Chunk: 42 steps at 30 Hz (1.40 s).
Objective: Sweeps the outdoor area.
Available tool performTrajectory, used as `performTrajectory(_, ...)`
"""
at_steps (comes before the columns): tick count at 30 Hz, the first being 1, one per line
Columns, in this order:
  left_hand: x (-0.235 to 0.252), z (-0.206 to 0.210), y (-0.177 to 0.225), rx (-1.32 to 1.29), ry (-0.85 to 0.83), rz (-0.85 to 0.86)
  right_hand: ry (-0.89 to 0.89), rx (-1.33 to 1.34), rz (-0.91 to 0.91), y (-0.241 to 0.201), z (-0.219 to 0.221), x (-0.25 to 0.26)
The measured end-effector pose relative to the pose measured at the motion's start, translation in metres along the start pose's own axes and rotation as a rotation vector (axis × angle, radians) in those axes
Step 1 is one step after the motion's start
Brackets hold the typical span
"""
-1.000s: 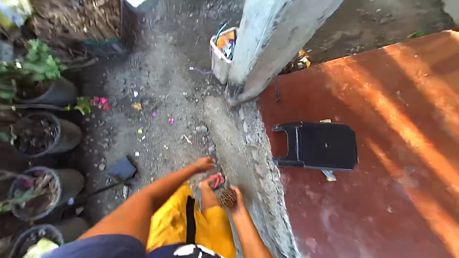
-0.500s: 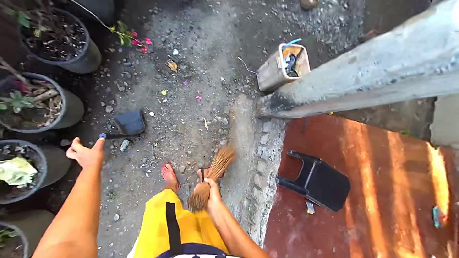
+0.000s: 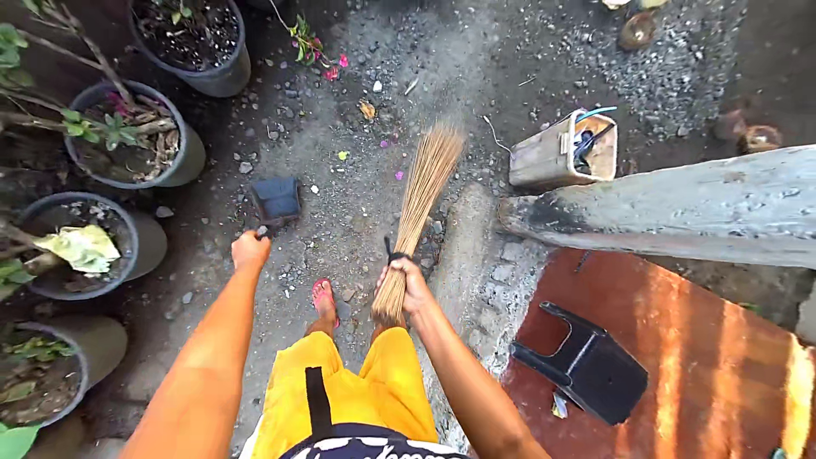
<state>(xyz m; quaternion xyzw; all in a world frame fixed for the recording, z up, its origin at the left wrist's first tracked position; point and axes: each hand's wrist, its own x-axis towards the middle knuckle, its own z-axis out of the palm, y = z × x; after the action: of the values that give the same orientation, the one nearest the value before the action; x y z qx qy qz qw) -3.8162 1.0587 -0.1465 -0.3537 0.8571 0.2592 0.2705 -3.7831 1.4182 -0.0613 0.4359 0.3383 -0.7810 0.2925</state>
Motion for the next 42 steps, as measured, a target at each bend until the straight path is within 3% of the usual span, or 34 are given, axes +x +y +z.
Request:
performTrajectory(2, -0.017, -0.005, -0.012, -0.006, 0.026, -0.019, -0.029, -0.067, 0.128, 0.013, -0.007, -0.025)
performTrajectory(4, -0.033, -0.016, -0.025, -0.063, 0.053, -0.026, -0.038, -0.143, 0.369, 0.005, -0.021, -0.042)
performTrajectory(6, -0.048, -0.021, -0.033, -0.187, 0.079, -0.048, -0.105, -0.275, 0.580, -0.025, -0.042, -0.031)
performTrajectory(7, -0.055, -0.023, -0.031, -0.276, 0.089, -0.060, -0.159, -0.359, 0.603, -0.052, -0.052, -0.014)
performTrajectory(9, -0.069, -0.024, -0.021, -0.426, 0.092, -0.107, -0.148, -0.478, 0.487, -0.111, -0.065, 0.030)
performTrajectory(11, -0.079, -0.023, -0.012, -0.420, 0.094, -0.117, 0.039, -0.489, 0.296, -0.152, -0.067, 0.074)
performTrajectory(14, -0.090, -0.016, 0.020, -0.280, 0.110, -0.057, 0.394, -0.580, 0.043, -0.166, -0.064, 0.104)
performTrajectory(18, -0.110, -0.012, 0.095, -0.052, 0.059, 0.033, 0.432, -0.863, -0.156, -0.177, -0.068, 0.082)
performTrajectory(26, -0.068, 0.025, 0.177, 0.132, -0.057, -0.054, 0.152, -1.517, 0.056, -0.250, -0.079, 0.095)
performTrajectory(31, -0.025, 0.043, 0.202, 0.155, -0.086, -0.050, 0.106, -1.901, 0.195, -0.232, -0.049, 0.150)
performTrajectory(35, 0.009, 0.042, 0.210, 0.188, -0.091, -0.075, 0.020, -2.170, 0.305, -0.221, -0.038, 0.151)
performTrajectory(37, 0.023, 0.035, 0.206, -0.021, -0.109, -0.227, -0.045, -2.248, 0.310, -0.231, -0.052, 0.133)
performTrajectory(40, 0.025, 0.036, 0.198, -0.755, -0.155, -0.636, -0.080, -2.227, 0.349, -0.258, -0.081, 0.079)
performTrajectory(42, 0.025, 0.038, 0.194, -1.030, -0.223, -0.801, -0.069, -2.150, 0.349, -0.276, -0.089, 0.051)
